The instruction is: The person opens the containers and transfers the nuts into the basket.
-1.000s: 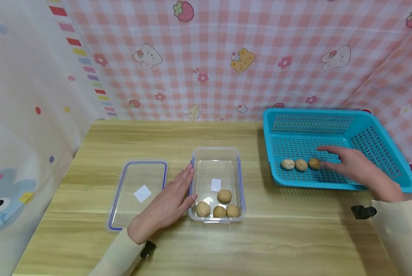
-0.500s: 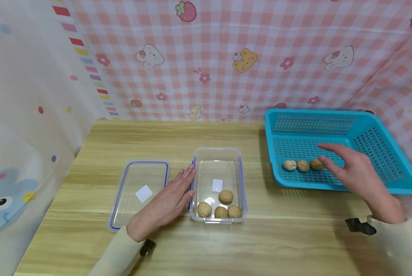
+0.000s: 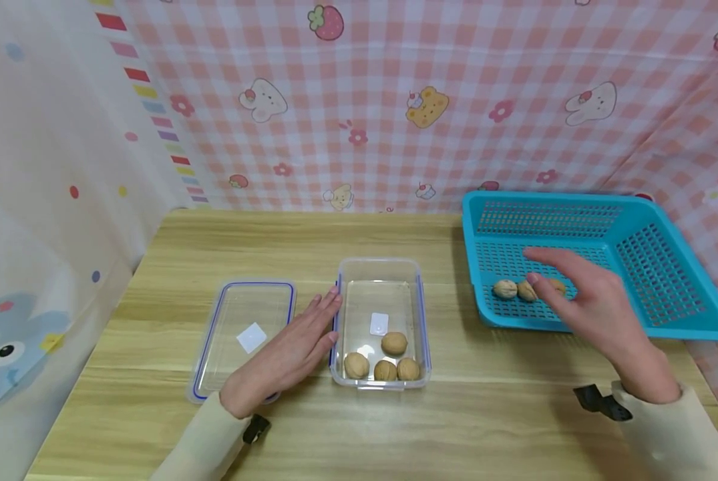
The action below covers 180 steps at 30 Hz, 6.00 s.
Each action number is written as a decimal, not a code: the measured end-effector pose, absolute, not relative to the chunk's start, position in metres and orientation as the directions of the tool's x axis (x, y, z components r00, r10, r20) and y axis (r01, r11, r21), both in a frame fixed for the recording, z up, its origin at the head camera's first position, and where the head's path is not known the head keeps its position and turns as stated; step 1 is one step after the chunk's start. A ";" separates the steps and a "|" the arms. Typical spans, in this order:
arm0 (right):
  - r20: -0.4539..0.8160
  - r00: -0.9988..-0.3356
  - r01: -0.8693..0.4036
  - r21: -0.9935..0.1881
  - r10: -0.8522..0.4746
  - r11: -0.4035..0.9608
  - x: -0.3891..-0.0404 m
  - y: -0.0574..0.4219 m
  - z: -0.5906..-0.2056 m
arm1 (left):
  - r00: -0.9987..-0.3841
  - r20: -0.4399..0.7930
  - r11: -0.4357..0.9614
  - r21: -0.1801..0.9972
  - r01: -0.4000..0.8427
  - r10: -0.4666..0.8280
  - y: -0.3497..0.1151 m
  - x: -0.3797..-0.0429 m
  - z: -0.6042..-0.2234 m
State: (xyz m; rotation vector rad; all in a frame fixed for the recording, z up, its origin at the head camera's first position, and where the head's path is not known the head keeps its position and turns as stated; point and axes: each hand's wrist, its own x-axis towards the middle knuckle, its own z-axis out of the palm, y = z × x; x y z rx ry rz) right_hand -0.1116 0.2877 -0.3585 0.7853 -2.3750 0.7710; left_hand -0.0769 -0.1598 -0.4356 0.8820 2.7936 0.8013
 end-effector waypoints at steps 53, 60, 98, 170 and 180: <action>0.338 -0.613 -0.740 -0.563 -0.714 0.368 -0.093 0.121 -0.414 | -0.837 0.056 0.703 0.516 0.490 0.544 -0.159 -0.078 -0.435; 0.206 -0.599 -0.704 -0.596 -0.773 0.387 -0.095 0.112 -0.418 | -0.841 0.034 0.714 0.512 0.478 0.539 -0.159 -0.077 -0.433; -0.101 -0.468 -0.724 -0.527 -0.878 0.446 -0.106 0.082 -0.423 | -0.837 0.041 0.704 0.519 0.485 0.546 -0.159 -0.079 -0.434; 0.514 -0.704 -0.710 -0.503 -0.490 0.492 -0.104 0.224 -0.368 | -0.857 0.020 0.754 0.466 0.463 0.514 -0.154 -0.074 -0.433; 0.550 -0.751 -0.645 -0.498 -0.364 0.579 -0.103 0.252 -0.361 | -0.855 0.018 0.752 0.466 0.465 0.518 -0.155 -0.075 -0.433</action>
